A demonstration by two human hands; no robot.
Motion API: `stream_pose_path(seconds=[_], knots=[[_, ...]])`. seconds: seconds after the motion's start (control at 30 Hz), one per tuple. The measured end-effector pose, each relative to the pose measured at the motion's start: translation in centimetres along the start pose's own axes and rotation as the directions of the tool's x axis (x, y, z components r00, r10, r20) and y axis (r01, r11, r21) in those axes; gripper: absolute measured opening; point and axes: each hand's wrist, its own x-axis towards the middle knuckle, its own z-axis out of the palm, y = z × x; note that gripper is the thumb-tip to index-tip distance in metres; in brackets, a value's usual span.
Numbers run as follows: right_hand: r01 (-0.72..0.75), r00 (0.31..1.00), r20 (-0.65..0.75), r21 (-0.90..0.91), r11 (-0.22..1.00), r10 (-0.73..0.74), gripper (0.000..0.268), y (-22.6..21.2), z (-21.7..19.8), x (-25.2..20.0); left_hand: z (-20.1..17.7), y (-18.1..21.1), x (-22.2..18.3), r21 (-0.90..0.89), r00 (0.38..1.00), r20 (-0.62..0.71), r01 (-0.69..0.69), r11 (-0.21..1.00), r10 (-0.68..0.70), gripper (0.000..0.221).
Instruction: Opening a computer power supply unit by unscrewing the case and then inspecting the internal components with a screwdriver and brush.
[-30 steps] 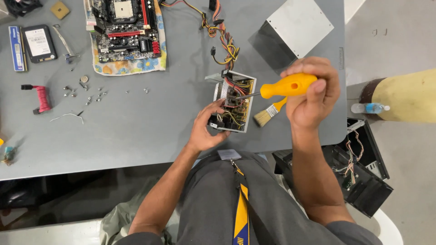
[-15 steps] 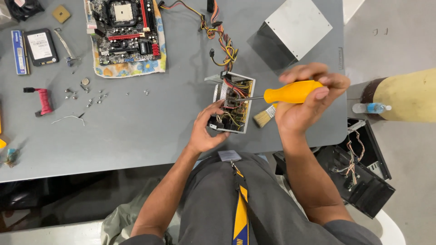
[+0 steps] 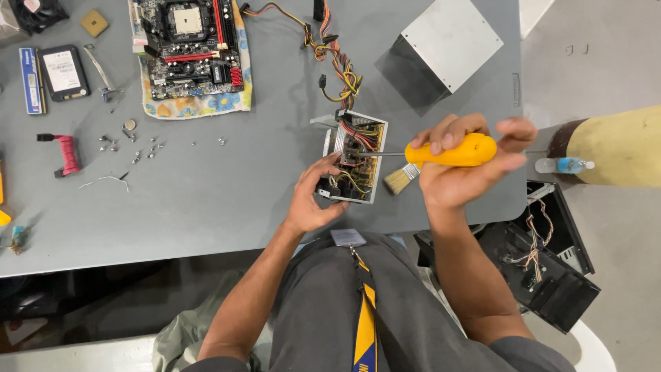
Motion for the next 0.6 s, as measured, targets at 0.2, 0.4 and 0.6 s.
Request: stream_pose_path(seconds=[0.2,0.4,0.6], knots=[[0.11,0.993,0.052,-0.187,0.976,-0.102,0.038,0.9,-2.0,1.2,0.0,0.2,0.0,-0.026,1.0,-0.017,0.002,1.0,-0.003,0.057],[-0.131,0.986,0.118,0.092,0.987,0.12,0.035,0.5,-3.0,0.9,0.1,-0.2,-0.1,0.008,1.0,-0.013,-0.012,1.0,0.012,0.059],[0.091,0.992,0.09,-0.073,0.993,-0.084,0.041,0.9,-1.1,1.5,0.0,0.1,-0.1,-0.021,1.0,-0.015,0.004,1.0,-0.005,0.057]])
